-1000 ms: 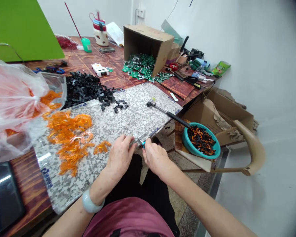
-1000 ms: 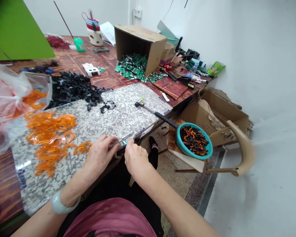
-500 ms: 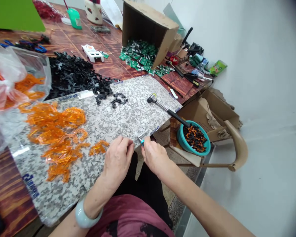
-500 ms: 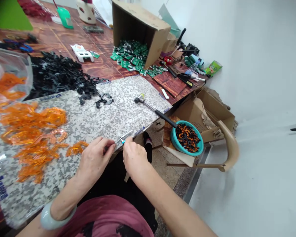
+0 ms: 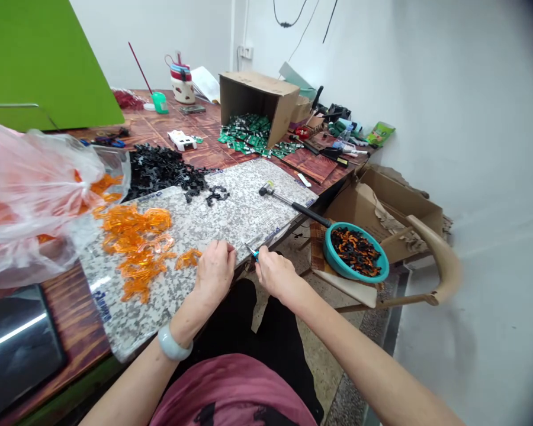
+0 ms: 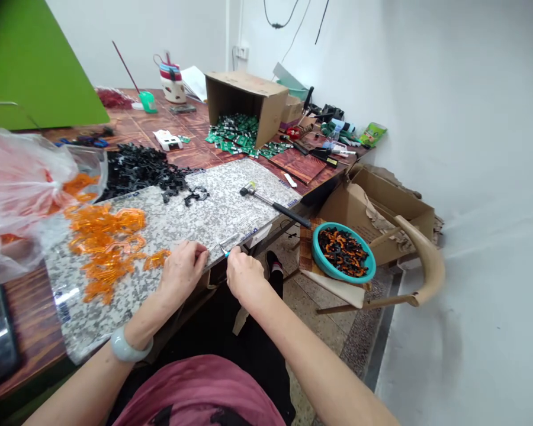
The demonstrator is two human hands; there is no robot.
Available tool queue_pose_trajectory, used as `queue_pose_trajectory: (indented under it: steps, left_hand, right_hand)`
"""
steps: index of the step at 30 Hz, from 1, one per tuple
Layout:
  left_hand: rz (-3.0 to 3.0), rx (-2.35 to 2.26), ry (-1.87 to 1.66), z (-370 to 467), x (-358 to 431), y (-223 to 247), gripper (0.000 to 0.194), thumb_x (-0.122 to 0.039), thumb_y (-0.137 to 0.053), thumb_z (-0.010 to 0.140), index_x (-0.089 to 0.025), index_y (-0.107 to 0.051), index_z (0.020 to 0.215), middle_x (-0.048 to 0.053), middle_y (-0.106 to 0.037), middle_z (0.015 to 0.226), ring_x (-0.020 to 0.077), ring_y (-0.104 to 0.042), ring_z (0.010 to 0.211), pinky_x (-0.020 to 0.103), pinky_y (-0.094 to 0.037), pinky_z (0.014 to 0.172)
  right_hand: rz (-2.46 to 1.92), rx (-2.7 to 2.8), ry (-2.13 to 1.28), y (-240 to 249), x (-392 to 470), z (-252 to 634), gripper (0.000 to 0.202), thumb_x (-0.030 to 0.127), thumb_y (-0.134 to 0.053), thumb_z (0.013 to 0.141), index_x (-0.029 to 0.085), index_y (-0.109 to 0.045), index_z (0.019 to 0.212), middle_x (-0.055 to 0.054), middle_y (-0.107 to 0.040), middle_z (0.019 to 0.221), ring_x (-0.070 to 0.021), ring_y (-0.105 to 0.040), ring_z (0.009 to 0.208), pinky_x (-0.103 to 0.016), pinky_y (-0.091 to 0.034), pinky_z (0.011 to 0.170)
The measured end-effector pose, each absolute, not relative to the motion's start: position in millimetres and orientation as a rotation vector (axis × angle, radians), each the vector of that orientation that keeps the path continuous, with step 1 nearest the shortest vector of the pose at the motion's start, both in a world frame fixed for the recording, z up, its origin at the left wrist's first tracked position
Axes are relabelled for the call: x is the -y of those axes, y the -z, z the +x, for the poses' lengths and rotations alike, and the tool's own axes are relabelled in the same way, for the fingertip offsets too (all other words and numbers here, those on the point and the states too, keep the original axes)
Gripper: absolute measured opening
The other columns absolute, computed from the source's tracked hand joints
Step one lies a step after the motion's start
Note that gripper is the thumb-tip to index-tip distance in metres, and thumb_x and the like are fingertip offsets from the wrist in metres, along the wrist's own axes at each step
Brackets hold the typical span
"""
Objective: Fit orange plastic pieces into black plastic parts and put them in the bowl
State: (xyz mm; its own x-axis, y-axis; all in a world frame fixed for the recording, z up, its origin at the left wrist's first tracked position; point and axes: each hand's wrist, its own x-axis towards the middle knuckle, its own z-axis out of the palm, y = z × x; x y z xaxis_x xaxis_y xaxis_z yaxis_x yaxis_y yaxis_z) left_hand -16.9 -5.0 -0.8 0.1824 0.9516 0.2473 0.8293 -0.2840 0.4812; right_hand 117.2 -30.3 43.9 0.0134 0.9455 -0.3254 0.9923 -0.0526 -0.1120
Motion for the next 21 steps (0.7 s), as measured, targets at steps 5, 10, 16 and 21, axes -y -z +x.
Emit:
queue_pose_trajectory:
  steps: [5, 10, 16, 21]
  left_hand:
    - [2.235, -1.666, -0.752, -18, 7, 0, 0.015, -0.018, -0.046, 0.087, -0.017, -0.059, 0.079, 0.007, -0.064, 0.08, 0.023, -0.062, 0.079, 0.032, -0.046, 0.072]
    - [2.219, -1.674, -0.759, -17, 6, 1, 0.017, -0.02, -0.046, 0.087, -0.017, -0.061, 0.079, 0.008, -0.064, 0.081, 0.0234, -0.062, 0.077, 0.032, -0.046, 0.07]
    - [2.197, -1.666, -0.782, -16, 3, 1, 0.018, -0.021, -0.046, 0.085, -0.017, -0.062, 0.076, 0.008, -0.065, 0.078, 0.0236, -0.063, 0.078, 0.032, -0.045, 0.07]
    - [2.155, -1.669, -0.803, -16, 1, 0, 0.019, -0.025, -0.047, 0.083, -0.017, -0.063, 0.076, 0.007, -0.065, 0.075, 0.0231, -0.063, 0.073, 0.032, -0.045, 0.066]
  right_hand:
    - [2.136, -2.131, 0.558, -34, 36, 132, 0.023, 0.031, -0.04, 0.094, 0.015, -0.051, 0.106, -0.015, -0.069, 0.101, -0.0279, -0.067, 0.094, -0.03, -0.043, 0.069]
    - [2.185, -2.161, 0.618, -23, 40, 145, 0.024, 0.035, -0.037, 0.095, 0.018, -0.051, 0.103, -0.014, -0.069, 0.098, -0.0263, -0.067, 0.09, -0.028, -0.038, 0.064]
    - [2.263, -2.173, 0.632, -18, 38, 160, 0.024, 0.037, -0.037, 0.094, 0.019, -0.051, 0.1, -0.013, -0.068, 0.093, -0.0254, -0.065, 0.088, -0.028, -0.034, 0.063]
    - [2.315, -2.182, 0.643, -16, 34, 170, 0.024, 0.038, -0.038, 0.093, 0.02, -0.052, 0.098, -0.012, -0.068, 0.089, -0.0252, -0.065, 0.085, -0.027, -0.032, 0.061]
